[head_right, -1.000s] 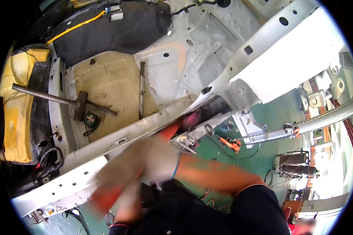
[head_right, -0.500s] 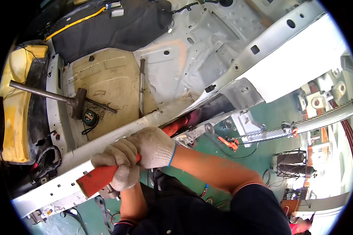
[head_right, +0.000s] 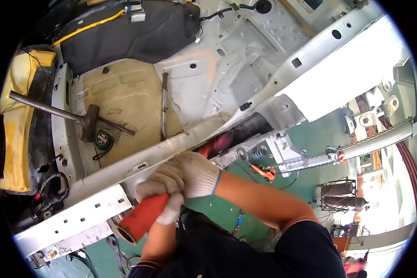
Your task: The person welds the inner frame of a white car using a welding torch, then uses a hammer to tap the welded area. The task occurs in a workshop with other vehicles and tools visible.
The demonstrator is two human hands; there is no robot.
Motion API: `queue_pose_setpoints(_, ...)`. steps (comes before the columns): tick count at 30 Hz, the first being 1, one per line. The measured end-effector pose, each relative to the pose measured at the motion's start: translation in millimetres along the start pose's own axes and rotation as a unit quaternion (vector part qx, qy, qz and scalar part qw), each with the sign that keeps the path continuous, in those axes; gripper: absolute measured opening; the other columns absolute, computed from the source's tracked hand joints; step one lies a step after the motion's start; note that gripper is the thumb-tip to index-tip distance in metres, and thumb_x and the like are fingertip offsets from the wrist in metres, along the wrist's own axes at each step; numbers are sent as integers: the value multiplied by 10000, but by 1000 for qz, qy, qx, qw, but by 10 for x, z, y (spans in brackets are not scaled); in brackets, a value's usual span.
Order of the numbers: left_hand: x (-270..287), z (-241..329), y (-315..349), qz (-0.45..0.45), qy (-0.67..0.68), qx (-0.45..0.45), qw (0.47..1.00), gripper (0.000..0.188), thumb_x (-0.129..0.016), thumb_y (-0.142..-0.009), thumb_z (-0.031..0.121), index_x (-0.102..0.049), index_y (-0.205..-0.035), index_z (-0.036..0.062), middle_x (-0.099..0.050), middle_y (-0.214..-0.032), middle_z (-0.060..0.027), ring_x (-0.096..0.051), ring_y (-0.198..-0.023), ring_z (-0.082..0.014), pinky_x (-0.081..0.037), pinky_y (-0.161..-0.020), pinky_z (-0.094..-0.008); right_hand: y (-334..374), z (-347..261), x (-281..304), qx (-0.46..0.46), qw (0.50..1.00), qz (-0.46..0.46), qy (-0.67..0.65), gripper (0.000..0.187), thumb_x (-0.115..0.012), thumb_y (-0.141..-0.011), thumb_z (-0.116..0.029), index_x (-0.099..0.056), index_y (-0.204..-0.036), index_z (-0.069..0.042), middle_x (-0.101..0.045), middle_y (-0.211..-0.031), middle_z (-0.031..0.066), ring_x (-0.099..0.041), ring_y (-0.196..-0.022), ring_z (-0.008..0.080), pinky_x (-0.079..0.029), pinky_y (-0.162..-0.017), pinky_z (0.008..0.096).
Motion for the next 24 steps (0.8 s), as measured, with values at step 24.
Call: queue_pose_setpoints(24,284,1035,-898,-256,-589,377,667,145,-746,-851,84,-687,-951,-3,-680,-831,-171,-645,-725,-350,-527,-667,-388,-489,-701,-681,49,987,-135,68,382,-763,-787,-365,-662,-994,-59,-714,-922,137,-722,-929,329,-552,-840,459)
Point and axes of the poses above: each hand's wrist, its own y-axis away from the middle knuckle, its own x-axis out of the back of the hand, z = x × y, the point moved 9 cm from there along -y, towards the middle knuckle
